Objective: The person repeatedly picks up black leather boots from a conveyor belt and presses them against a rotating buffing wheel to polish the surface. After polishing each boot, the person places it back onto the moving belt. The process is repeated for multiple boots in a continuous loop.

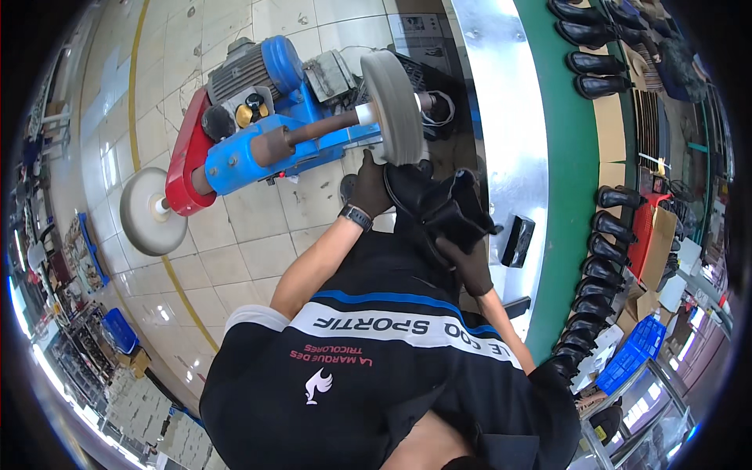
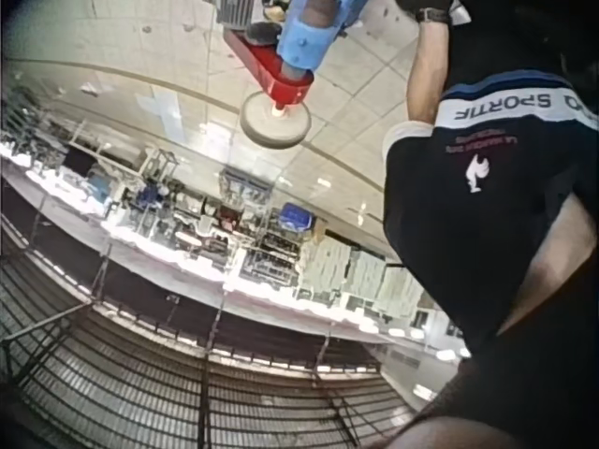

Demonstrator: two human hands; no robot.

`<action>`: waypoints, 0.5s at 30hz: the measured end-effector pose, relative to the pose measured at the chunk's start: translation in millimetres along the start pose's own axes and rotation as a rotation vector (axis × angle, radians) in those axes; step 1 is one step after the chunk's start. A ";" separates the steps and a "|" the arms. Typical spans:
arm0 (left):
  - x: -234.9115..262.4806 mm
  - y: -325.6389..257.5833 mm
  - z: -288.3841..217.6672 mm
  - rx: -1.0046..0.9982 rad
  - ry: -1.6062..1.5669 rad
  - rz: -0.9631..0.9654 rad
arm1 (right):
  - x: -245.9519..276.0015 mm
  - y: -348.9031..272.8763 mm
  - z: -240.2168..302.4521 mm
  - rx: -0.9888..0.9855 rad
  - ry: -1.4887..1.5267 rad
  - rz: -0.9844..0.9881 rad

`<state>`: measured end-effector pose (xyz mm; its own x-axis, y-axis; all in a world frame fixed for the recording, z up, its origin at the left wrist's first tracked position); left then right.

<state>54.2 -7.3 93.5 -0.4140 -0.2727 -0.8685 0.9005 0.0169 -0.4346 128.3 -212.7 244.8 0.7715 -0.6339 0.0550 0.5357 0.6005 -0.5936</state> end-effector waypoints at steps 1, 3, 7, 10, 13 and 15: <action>8.3 8.0 -3.4 -0.033 0.052 0.007 | -5.2 7.2 -5.2 -0.049 0.140 -0.046; 23.7 24.3 -9.2 -0.095 0.164 0.022 | -4.2 21.3 -31.6 0.014 0.031 -0.051; 74.3 72.6 -37.5 -0.157 0.301 0.063 | -8.7 67.5 -91.7 -0.211 0.288 -0.045; 85.7 98.3 -57.6 -0.171 0.322 0.017 | -40.2 108.9 -85.2 -0.318 0.781 0.018; 79.7 108.1 -75.6 -0.051 0.206 0.080 | -59.5 122.7 -78.7 -0.406 1.059 0.084; 79.5 103.1 -76.3 -0.076 0.275 -0.081 | -58.1 119.7 -77.1 -0.451 1.101 0.098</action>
<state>104.0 46.2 -38.5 -0.5144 -0.0054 -0.8575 0.8545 0.0805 -0.5132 121.2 -141.6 108.7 -0.0243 -0.8046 -0.5933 0.1523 0.5836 -0.7977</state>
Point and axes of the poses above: each hand's wrist, its own y-axis towards the middle knuckle, its own x-axis out of the back of the hand, z = x × y, the point moved 1 cm from there along y, towards the middle knuckle, and after that the axes turned 4 degrees about y, right-handed, at the moved point
